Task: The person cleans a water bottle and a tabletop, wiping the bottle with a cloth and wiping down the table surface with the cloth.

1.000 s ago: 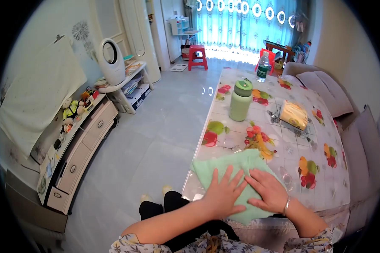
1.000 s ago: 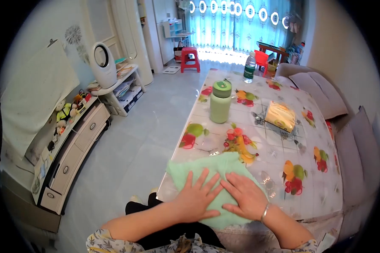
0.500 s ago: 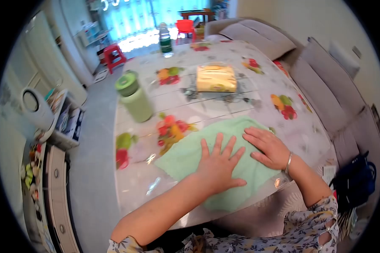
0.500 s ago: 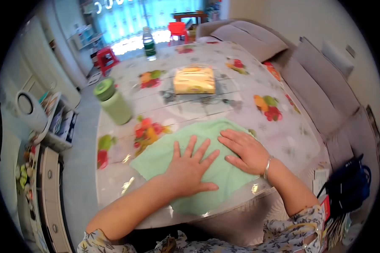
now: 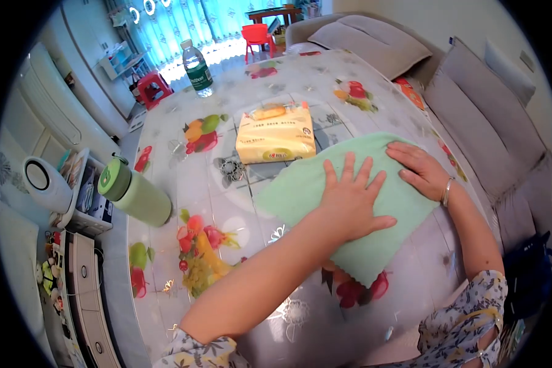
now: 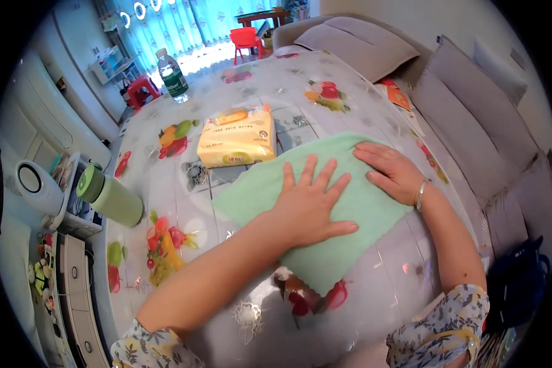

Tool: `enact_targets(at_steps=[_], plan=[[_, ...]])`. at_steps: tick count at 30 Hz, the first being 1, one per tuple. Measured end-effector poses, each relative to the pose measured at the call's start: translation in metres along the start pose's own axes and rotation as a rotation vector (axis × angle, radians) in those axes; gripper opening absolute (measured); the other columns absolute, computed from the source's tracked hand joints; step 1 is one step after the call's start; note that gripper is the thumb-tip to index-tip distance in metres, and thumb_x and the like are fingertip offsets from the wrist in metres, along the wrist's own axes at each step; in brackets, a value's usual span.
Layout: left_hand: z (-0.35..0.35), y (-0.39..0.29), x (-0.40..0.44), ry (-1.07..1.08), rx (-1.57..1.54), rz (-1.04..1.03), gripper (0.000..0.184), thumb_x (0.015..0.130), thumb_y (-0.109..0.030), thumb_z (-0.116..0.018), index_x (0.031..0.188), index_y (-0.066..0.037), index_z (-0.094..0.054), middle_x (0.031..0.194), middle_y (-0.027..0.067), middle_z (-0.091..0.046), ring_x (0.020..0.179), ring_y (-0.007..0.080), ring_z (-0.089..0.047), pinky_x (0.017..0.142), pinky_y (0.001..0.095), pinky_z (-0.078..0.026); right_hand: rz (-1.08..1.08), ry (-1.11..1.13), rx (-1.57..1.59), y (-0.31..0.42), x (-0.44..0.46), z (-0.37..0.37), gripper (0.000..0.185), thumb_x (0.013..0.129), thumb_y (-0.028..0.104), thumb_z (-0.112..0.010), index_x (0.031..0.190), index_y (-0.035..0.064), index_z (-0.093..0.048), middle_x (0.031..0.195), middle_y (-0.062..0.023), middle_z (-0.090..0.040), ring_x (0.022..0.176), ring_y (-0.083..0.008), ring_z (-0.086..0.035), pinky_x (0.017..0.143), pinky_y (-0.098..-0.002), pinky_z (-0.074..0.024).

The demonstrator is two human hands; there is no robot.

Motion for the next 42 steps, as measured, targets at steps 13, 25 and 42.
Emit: enact_targets(at_steps=[13, 25, 42], plan=[[-0.001, 0.005, 0.05, 0.05, -0.036, 0.139, 0.097, 0.086, -0.078, -0.041, 0.157, -0.014, -0.028, 0.164, 0.0156, -0.018, 0.152, 0.0404, -0.01, 0.116, 0.0676, -0.006, -0.095, -0.107, -0.111, -0.06, 0.026, -0.002, 0.047, 0.097, 0.026, -0.053, 0.141, 0.0098, -0.052, 0.145, -0.0166, -0.051, 0.135, -0.0346, -0.045, 0.115, -0.0416, -0.0341], [0.023, -0.011, -0.11, 0.103, -0.052, 0.111, 0.093, 0.087, -0.075, -0.042, 0.157, -0.015, -0.028, 0.164, 0.0152, -0.02, 0.152, 0.0382, -0.01, 0.118, 0.0656, -0.006, -0.04, -0.106, -0.171, 0.098, -0.008, -0.038, 0.051, 0.096, 0.031, -0.056, 0.14, 0.0049, -0.051, 0.144, -0.0175, -0.05, 0.135, -0.0353, -0.044, 0.114, -0.0426, -0.0341], [0.039, -0.008, -0.292, -0.008, -0.01, 0.122, 0.097, 0.089, -0.068, -0.049, 0.152, 0.003, -0.029, 0.161, 0.0194, -0.024, 0.152, 0.0354, -0.014, 0.119, 0.0618, -0.008, 0.274, 0.019, -0.089, 0.279, 0.03, -0.086, 0.055, 0.095, 0.029, -0.055, 0.139, -0.003, -0.046, 0.146, -0.0225, -0.044, 0.138, -0.0379, -0.04, 0.116, -0.045, -0.0317]])
Point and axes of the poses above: each hand's wrist, its own x-axis towards the middle knuckle, its own z-axis out of the back of the hand, y = z × x, the point moved 2 cm from there along x, towards the middle knuckle
